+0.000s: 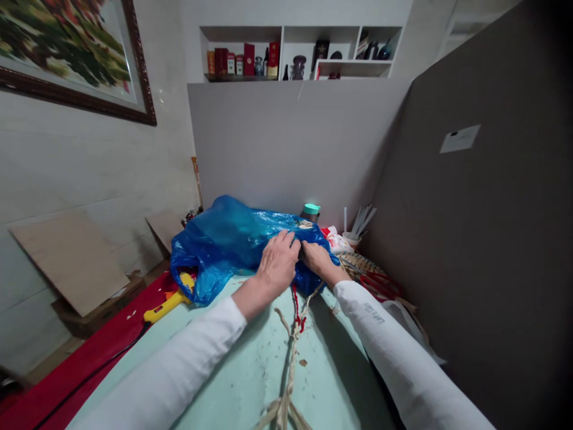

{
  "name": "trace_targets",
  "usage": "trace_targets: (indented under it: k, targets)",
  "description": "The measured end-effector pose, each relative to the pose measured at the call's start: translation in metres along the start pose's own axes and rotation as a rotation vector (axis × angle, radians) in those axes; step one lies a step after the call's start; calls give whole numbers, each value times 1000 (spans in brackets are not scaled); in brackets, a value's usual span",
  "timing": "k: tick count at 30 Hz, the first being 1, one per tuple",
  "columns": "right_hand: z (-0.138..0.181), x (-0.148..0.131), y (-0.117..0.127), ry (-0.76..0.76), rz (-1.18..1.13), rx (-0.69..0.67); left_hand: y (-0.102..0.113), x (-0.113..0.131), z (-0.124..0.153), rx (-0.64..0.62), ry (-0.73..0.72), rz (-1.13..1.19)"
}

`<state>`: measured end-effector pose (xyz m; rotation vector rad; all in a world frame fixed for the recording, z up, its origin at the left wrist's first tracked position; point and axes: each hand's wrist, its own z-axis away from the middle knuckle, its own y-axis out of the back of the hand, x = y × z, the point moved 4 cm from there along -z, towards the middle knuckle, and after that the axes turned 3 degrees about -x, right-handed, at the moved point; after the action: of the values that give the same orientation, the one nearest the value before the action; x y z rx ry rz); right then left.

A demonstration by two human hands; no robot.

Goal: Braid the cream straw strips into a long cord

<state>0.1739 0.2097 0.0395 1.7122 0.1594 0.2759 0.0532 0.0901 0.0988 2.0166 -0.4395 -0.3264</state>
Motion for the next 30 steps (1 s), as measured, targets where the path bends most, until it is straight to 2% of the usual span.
trace_targets:
  k: [2,6,10,13,19,26,30]
  targets:
    - [1,0,1,6,-12,10,-31,-11,-27,-3,-101,-10]
    - [6,-1,4,-15,-22,42,-87,-28,-53,-16,-37,-27]
    - [8,-4,4,-72,-24,55,-117,-37,-57,20,31,-36]
    - [3,-1,2,-95,-25,21,-127,-43,-57,43,36,-45]
    - [-6,4,6,-37,-21,-63,-136,-52,-54,61,0,-49]
    - [-5,0,29,-93,-13,37,-136,-55,-50,84,-28,-46]
    - [-6,5,34,-122,-59,36,-135,-56,-47,80,-46,-45]
